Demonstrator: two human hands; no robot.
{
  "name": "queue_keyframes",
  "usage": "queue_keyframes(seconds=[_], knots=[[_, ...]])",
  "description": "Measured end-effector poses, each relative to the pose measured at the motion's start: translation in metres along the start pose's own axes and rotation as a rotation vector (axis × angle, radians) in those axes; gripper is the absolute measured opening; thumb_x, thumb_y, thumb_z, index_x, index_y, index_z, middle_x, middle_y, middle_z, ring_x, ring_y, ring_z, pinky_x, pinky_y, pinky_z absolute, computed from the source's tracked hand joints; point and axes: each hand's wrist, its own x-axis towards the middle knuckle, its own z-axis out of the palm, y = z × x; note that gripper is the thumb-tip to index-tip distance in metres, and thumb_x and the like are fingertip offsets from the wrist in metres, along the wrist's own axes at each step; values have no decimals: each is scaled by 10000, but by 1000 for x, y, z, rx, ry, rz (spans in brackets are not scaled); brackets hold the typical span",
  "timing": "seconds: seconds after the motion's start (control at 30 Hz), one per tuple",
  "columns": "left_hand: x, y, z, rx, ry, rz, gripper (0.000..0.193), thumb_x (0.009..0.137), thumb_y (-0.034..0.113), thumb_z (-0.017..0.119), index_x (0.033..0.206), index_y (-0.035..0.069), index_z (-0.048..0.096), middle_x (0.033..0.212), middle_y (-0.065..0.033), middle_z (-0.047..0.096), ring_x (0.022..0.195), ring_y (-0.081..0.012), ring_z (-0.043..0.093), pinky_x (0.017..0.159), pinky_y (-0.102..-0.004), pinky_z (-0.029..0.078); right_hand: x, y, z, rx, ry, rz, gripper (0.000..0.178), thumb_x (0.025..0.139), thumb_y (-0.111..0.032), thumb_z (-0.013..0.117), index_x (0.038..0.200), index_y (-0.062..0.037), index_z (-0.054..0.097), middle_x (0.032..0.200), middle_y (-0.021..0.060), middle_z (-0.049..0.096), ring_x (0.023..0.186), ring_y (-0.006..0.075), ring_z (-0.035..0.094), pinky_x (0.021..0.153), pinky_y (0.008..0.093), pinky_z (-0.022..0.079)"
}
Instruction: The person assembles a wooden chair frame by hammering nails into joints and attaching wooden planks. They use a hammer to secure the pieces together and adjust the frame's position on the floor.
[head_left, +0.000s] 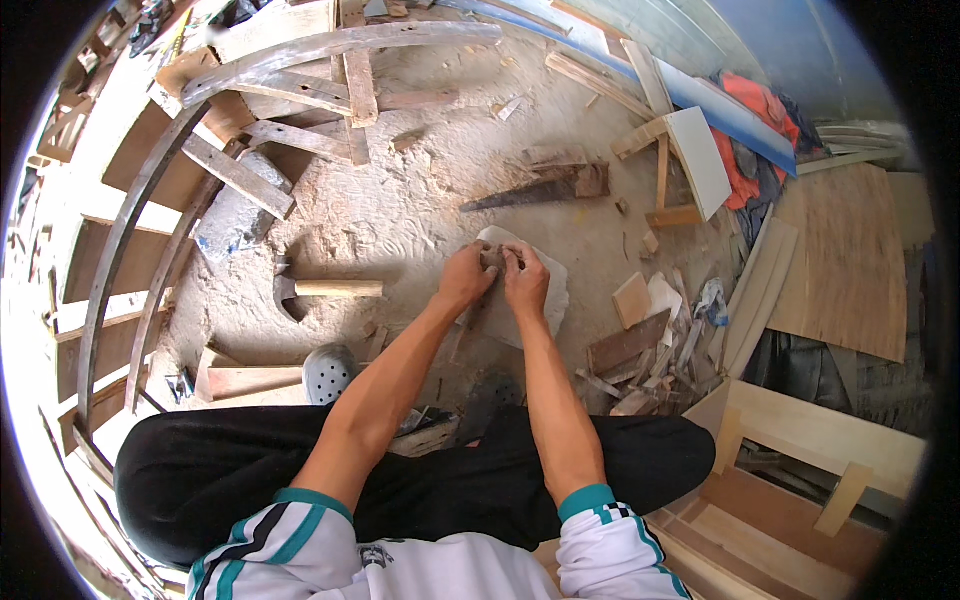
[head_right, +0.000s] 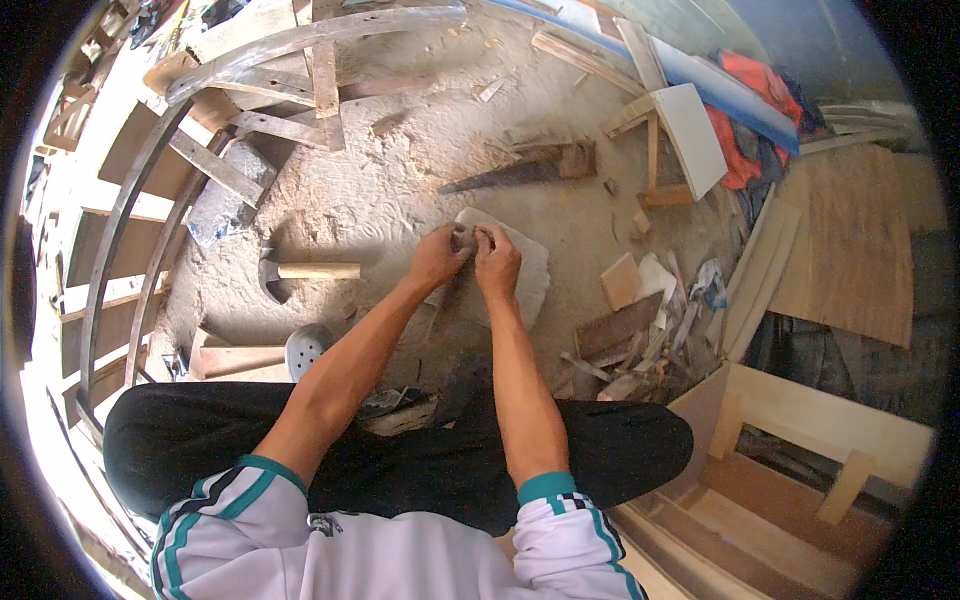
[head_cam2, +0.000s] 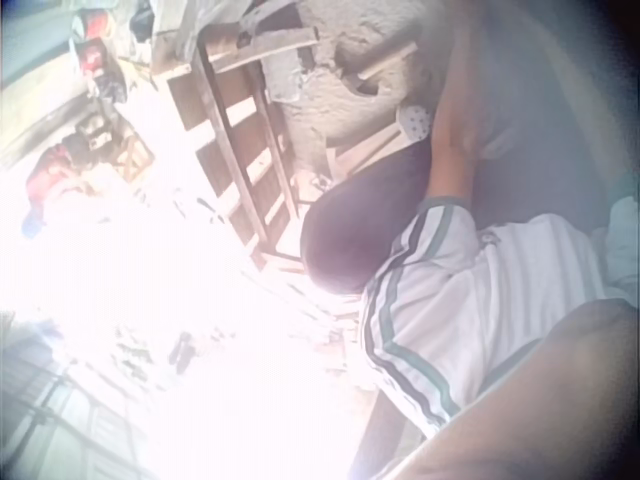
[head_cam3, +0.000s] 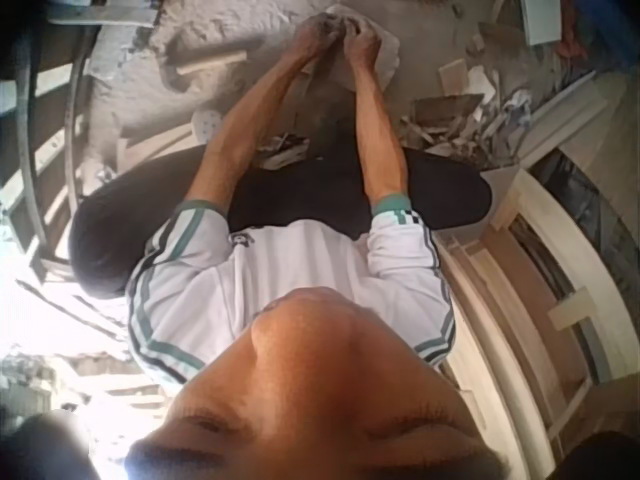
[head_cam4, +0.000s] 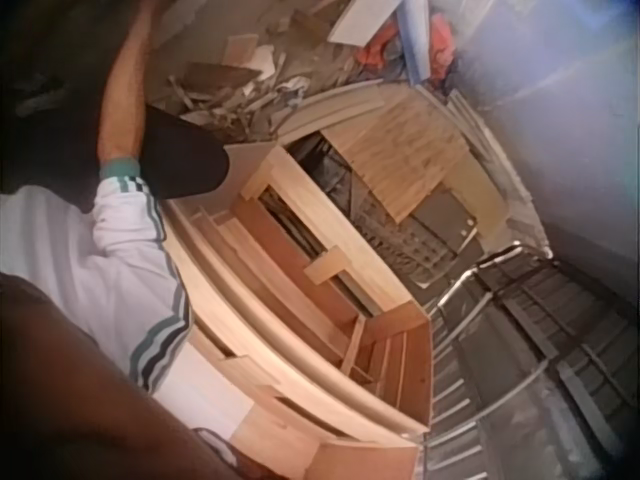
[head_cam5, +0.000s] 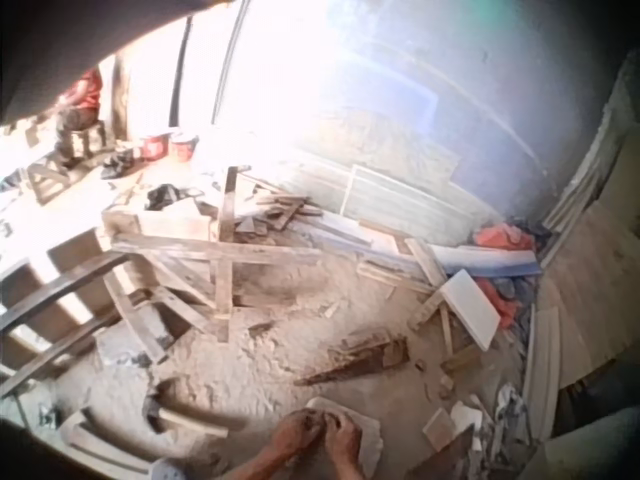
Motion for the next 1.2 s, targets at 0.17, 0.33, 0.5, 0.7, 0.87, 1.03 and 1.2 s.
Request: queue_keyframes(seconds=[0.17,0.33,0.5,0.7,0.87,1.03,1.2], knots=[[-2,7,3,44,-12,-96,411,740,213,692,1093,15,618,892,-197,679,850,-348,663,767,-421,517,-1,12,3,73,-14,136,118,894,-83,618,976,-6,652,881,76,702,815,140,670,683,281,522],[-4,9,7,-24,19,-143,386,751,229,691,1056,5,617,920,-200,682,873,-350,662,776,-423,510,-1,16,4,146,-23,171,119,895,-89,618,971,-3,647,888,68,695,827,128,662,695,285,522],[-8,9,7,-75,71,-177,348,789,243,683,1035,5,615,924,-198,680,872,-348,662,769,-417,508,-2,-15,-1,95,-10,150,164,885,-154,627,963,-14,662,918,145,697,844,262,680,753,348,516],[-22,24,-8,-262,296,-31,298,808,131,651,1074,7,600,973,-196,650,834,-333,653,761,-402,512,-2,-41,13,41,-116,-61,151,848,-128,626,955,-32,673,898,166,680,851,331,654,757,393,509],[-36,-21,-44,0,417,31,253,825,103,631,1069,39,653,987,-170,641,811,-316,654,719,-417,518,-5,-65,49,4,-248,-184,151,828,-131,656,945,-41,692,916,165,669,866,347,634,767,409,496],[-54,-66,-93,211,485,-1,170,821,138,653,955,53,713,955,-176,668,786,-324,665,700,-409,526,-16,-75,98,-14,-402,-169,182,823,-169,640,960,-66,701,899,168,644,883,360,612,784,421,487],[-57,-91,-136,80,695,-297,217,833,186,681,918,-12,711,906,-155,712,811,-257,699,727,-351,540,-53,-77,151,-215,-599,-192,271,812,-195,628,1060,-90,660,949,151,635,944,345,599,832,462,475]])
